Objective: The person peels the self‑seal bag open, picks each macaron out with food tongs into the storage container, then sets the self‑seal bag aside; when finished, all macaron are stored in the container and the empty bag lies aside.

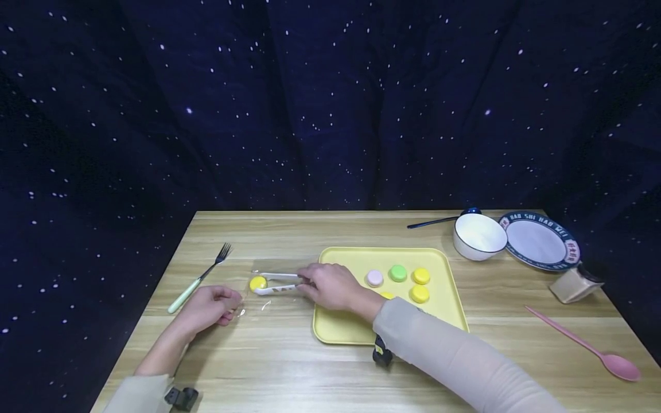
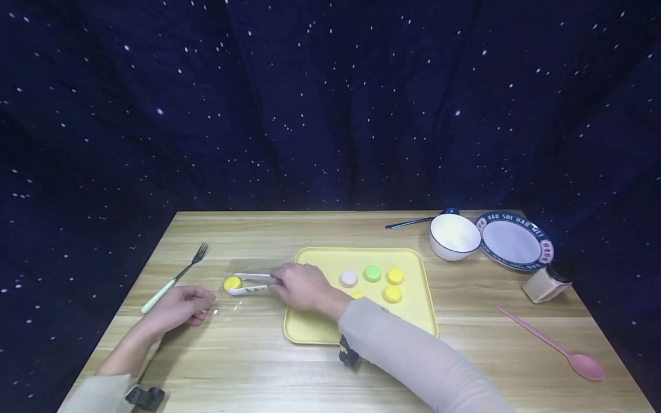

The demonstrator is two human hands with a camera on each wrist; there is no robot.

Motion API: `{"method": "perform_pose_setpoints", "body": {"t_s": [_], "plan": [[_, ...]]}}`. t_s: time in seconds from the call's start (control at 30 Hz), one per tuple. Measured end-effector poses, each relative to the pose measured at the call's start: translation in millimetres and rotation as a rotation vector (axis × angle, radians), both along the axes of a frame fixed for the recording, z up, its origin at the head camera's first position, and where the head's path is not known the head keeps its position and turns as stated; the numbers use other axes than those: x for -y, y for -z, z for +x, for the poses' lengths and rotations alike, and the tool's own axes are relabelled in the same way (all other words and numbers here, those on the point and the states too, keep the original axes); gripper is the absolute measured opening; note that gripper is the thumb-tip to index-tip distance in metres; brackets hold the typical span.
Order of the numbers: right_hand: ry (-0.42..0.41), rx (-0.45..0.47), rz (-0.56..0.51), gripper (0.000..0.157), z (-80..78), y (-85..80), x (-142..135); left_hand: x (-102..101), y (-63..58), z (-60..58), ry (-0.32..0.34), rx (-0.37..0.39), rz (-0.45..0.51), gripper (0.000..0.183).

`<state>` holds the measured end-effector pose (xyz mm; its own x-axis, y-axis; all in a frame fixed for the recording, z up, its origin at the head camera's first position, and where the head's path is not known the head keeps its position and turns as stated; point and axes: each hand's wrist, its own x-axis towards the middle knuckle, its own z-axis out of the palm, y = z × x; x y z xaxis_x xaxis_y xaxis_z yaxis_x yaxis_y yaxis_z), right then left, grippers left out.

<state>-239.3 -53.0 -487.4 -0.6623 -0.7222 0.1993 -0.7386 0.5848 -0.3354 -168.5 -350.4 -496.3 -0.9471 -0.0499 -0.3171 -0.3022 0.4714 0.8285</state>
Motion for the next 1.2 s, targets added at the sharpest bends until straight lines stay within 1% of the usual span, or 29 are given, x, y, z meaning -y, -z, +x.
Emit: {"method": "perform_pose_setpoints", "body": {"t_s": [0.07, 0.17, 0.4, 0.57, 0.7, 0.87, 0.93, 1.1, 1.2], "plan": [[-0.001, 0.007, -0.009, 0.031, 0.4, 1.4, 1, 0, 0.6, -0.3, 0.004, -0.001, 0.001, 0.027], [-0.008, 0.012, -0.021, 0.031, 1.8, 2.9, 3, -1, 1.5, -0.8, 0.001, -0.002, -0.002, 0.024], [-0.012, -0.01, -0.014, 0.033, 3.9, 2.3, 5, -3, 2.8, -1.8, 0.005, -0.03, -0.044, 0.015], [-0.014, -0.022, -0.004, 0.037, 3.9, -0.9, 1, -4, 3.5, -2.3, -0.009, -0.037, -0.064, 0.014], [-0.015, -0.034, 0.003, 0.034, 1.9, -3.7, -7, -4, 3.4, -2.4, -0.02, -0.036, -0.062, 0.014], [-0.012, -0.039, 0.011, 0.032, 0.4, -10.0, -25, -2, 3.3, -1.7, -0.02, -0.029, -0.047, 0.016], [-0.01, -0.028, 0.011, 0.032, 0.3, -13.7, -35, -2, 3.0, -1.3, -0.015, -0.029, -0.044, 0.017], [-0.001, -0.015, 0.002, 0.031, 2.3, -25.2, -66, -1, 2.0, -0.4, -0.004, -0.027, -0.037, 0.018], [0.007, -0.033, -0.007, 0.027, 3.9, -31.4, -88, 0, 1.4, 0.2, 0.009, -0.028, -0.029, 0.019]]}}
